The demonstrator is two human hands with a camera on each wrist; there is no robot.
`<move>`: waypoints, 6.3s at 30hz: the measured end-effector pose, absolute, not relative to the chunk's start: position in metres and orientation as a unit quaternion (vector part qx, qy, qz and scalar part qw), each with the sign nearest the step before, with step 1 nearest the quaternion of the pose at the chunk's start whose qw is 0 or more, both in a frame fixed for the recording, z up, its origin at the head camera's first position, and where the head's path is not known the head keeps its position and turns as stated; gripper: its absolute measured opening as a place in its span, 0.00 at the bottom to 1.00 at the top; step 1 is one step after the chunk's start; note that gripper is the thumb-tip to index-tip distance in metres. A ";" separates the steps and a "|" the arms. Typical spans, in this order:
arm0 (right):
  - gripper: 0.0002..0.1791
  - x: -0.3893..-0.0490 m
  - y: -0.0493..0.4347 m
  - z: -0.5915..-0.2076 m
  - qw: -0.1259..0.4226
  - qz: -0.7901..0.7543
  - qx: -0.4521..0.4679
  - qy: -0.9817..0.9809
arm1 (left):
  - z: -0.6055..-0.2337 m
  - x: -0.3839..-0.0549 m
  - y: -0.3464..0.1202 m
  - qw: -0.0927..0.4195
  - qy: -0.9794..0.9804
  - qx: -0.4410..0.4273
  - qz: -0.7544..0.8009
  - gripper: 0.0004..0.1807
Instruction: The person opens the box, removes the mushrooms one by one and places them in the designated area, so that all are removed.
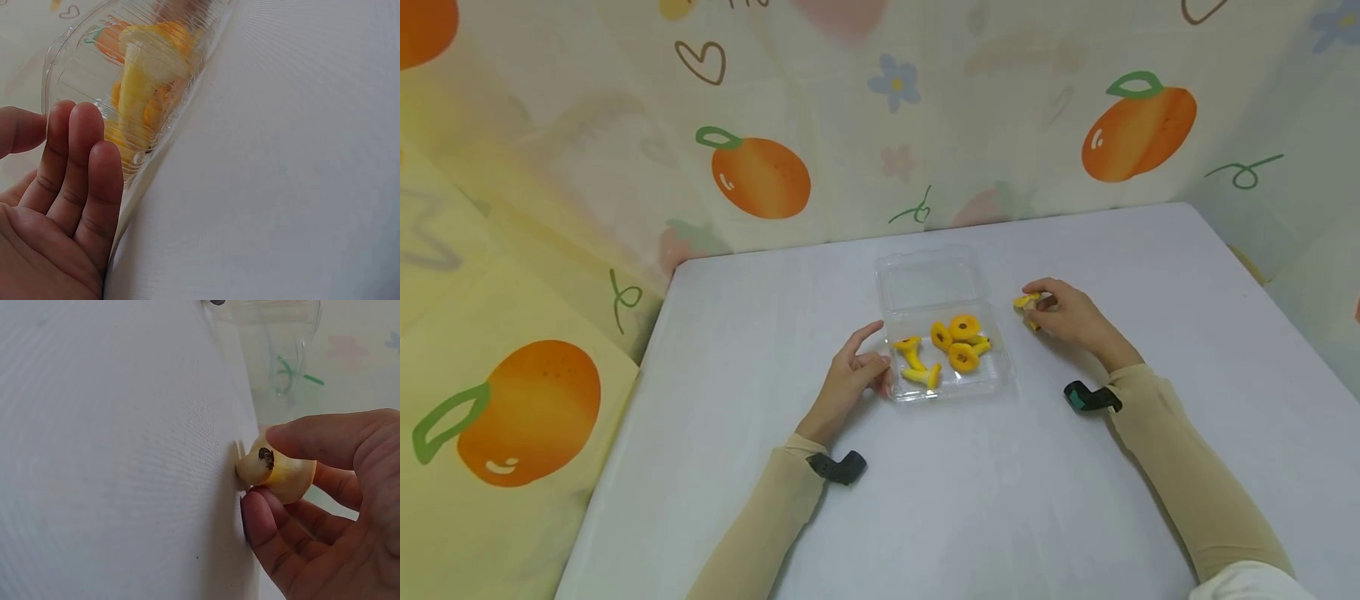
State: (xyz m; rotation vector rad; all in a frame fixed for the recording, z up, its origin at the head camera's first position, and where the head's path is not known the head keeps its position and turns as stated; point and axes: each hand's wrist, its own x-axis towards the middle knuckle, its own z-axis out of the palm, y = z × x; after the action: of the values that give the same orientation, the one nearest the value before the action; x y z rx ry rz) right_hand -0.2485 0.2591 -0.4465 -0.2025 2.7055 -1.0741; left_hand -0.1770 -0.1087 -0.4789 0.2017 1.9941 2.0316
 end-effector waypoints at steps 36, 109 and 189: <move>0.27 -0.246 0.268 -0.438 0.116 -0.374 -0.048 0.919 | -0.479 -0.177 -0.109 0.148 0.698 0.070 0.697 0.34; 0.22 -0.229 0.220 -0.361 0.005 -0.389 -0.145 0.910 | -0.480 -0.179 -0.111 0.140 0.695 0.081 0.701 0.34; 0.19 -0.223 0.144 -0.367 0.081 -0.392 -0.266 0.877 | -0.480 -0.179 -0.108 0.150 0.694 0.085 0.699 0.34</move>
State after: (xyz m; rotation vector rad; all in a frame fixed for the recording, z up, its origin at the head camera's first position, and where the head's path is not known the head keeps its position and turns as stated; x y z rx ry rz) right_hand -0.2226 0.1445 -0.3666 -0.7947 2.6227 -1.1717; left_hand -0.1792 -0.1081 -0.4805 0.2449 1.9932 2.0090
